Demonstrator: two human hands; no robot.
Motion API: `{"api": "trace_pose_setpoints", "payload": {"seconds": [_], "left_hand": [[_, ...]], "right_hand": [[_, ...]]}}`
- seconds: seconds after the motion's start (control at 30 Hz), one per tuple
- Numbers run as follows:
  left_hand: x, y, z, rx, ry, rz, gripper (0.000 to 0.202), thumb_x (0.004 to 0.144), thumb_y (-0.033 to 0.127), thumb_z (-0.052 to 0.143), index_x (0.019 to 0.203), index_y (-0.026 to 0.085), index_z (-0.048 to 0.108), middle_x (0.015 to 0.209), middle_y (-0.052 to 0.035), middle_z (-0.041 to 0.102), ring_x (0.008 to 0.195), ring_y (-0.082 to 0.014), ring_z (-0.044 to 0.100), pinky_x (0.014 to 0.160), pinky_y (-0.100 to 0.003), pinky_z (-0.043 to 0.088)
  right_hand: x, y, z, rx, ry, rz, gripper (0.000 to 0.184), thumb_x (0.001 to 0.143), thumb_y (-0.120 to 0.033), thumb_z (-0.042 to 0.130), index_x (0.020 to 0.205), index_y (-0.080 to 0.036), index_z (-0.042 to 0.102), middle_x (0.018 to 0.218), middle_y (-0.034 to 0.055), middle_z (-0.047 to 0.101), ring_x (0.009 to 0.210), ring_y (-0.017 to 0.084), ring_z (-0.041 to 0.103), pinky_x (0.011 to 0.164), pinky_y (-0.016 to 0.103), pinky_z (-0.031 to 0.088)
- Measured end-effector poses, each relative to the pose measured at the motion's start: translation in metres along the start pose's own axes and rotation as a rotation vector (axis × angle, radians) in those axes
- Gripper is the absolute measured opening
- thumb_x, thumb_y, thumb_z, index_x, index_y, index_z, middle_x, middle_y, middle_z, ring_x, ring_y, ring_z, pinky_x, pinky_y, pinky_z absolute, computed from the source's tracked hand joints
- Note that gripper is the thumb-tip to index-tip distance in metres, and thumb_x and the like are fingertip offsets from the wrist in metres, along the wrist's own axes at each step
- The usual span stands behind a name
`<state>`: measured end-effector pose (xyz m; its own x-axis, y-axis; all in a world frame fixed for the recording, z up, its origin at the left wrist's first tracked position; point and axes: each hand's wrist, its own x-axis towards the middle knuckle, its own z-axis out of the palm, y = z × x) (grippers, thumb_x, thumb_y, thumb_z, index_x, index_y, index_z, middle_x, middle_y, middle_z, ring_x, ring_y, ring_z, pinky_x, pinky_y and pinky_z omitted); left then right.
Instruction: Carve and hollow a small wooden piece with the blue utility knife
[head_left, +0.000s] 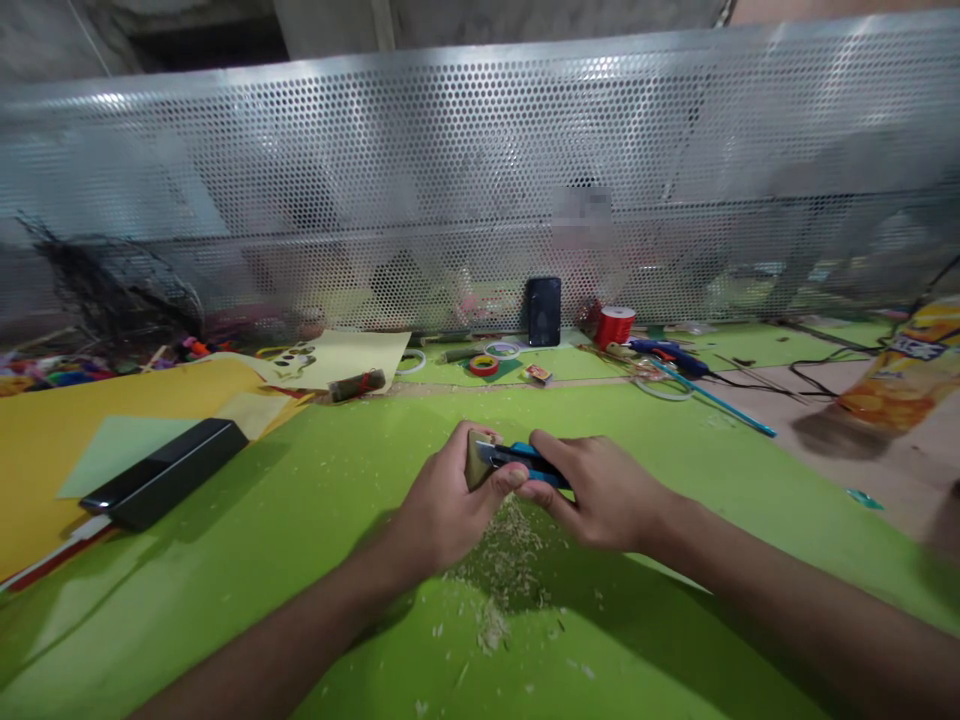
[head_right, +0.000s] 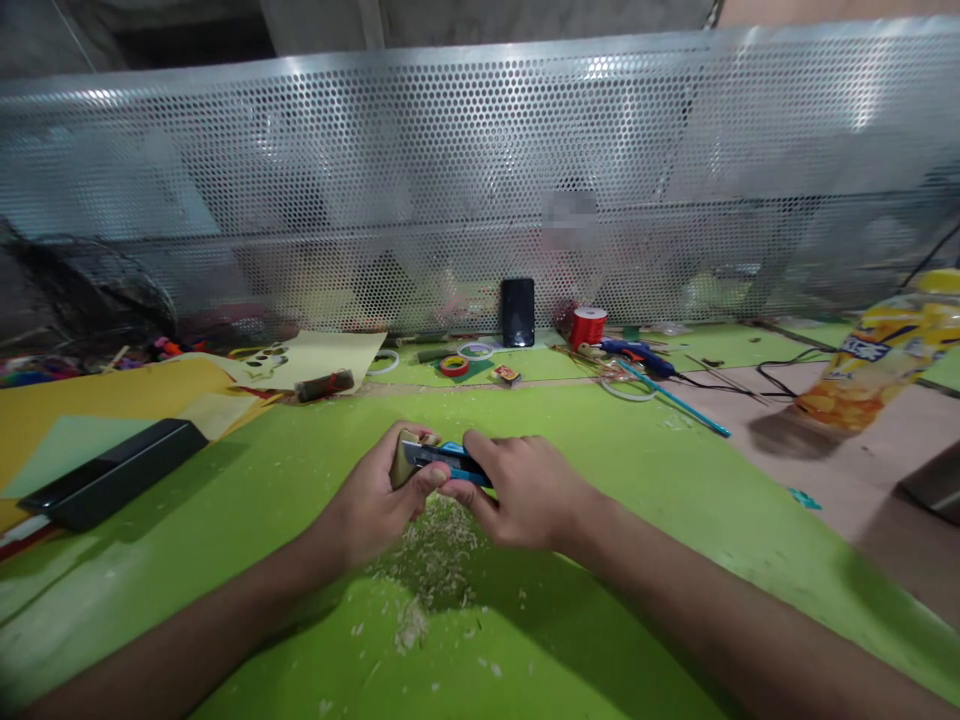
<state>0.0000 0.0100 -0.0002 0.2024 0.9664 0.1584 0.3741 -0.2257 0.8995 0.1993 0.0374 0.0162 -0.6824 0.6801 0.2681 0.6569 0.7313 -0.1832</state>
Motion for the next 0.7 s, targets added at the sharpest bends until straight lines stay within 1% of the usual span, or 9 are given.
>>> {"api": "trace_pose_setpoints", "payload": {"seconds": [0.23, 0.37, 0.6, 0.7], "left_hand": [[0.0, 0.004, 0.001, 0.025, 0.039, -0.001, 0.042, 0.086, 0.059, 0.056, 0.108, 0.023, 0.047, 0.071, 0.0036, 0.052, 0.06, -0.0125, 0.047, 0.053, -0.022, 0.034], [0.001, 0.004, 0.0, -0.012, 0.019, -0.02, 0.046, 0.085, 0.059, 0.057, 0.11, 0.023, 0.047, 0.072, 0.0033, 0.052, 0.061, -0.0127, 0.048, 0.054, -0.022, 0.035], [0.003, 0.009, -0.005, -0.126, -0.022, -0.067, 0.059, 0.08, 0.056, 0.067, 0.122, 0.021, 0.046, 0.084, -0.0003, 0.058, 0.068, -0.0136, 0.051, 0.059, -0.023, 0.041], [0.005, 0.01, -0.007, -0.151, -0.057, -0.074, 0.056, 0.077, 0.055, 0.07, 0.115, 0.02, 0.048, 0.086, -0.0006, 0.057, 0.069, -0.0133, 0.051, 0.059, -0.023, 0.041]], "right_hand": [[-0.001, -0.003, 0.005, -0.052, 0.007, 0.056, 0.035, 0.095, -0.054, 0.03, 0.093, -0.021, 0.04, 0.071, 0.0063, 0.063, 0.053, 0.02, 0.053, 0.05, 0.029, 0.02], [-0.001, -0.007, 0.007, -0.066, 0.024, 0.089, 0.034, 0.095, -0.053, 0.031, 0.095, -0.02, 0.041, 0.07, 0.0062, 0.063, 0.052, 0.019, 0.052, 0.05, 0.028, 0.02], [0.001, -0.002, -0.004, -0.005, -0.002, 0.023, 0.038, 0.095, -0.056, 0.03, 0.09, -0.021, 0.043, 0.069, 0.0046, 0.06, 0.053, 0.017, 0.049, 0.051, 0.028, 0.023], [0.001, 0.001, -0.006, 0.002, -0.007, 0.005, 0.038, 0.095, -0.056, 0.03, 0.09, -0.02, 0.043, 0.068, 0.0039, 0.059, 0.052, 0.016, 0.046, 0.051, 0.027, 0.023]]}}
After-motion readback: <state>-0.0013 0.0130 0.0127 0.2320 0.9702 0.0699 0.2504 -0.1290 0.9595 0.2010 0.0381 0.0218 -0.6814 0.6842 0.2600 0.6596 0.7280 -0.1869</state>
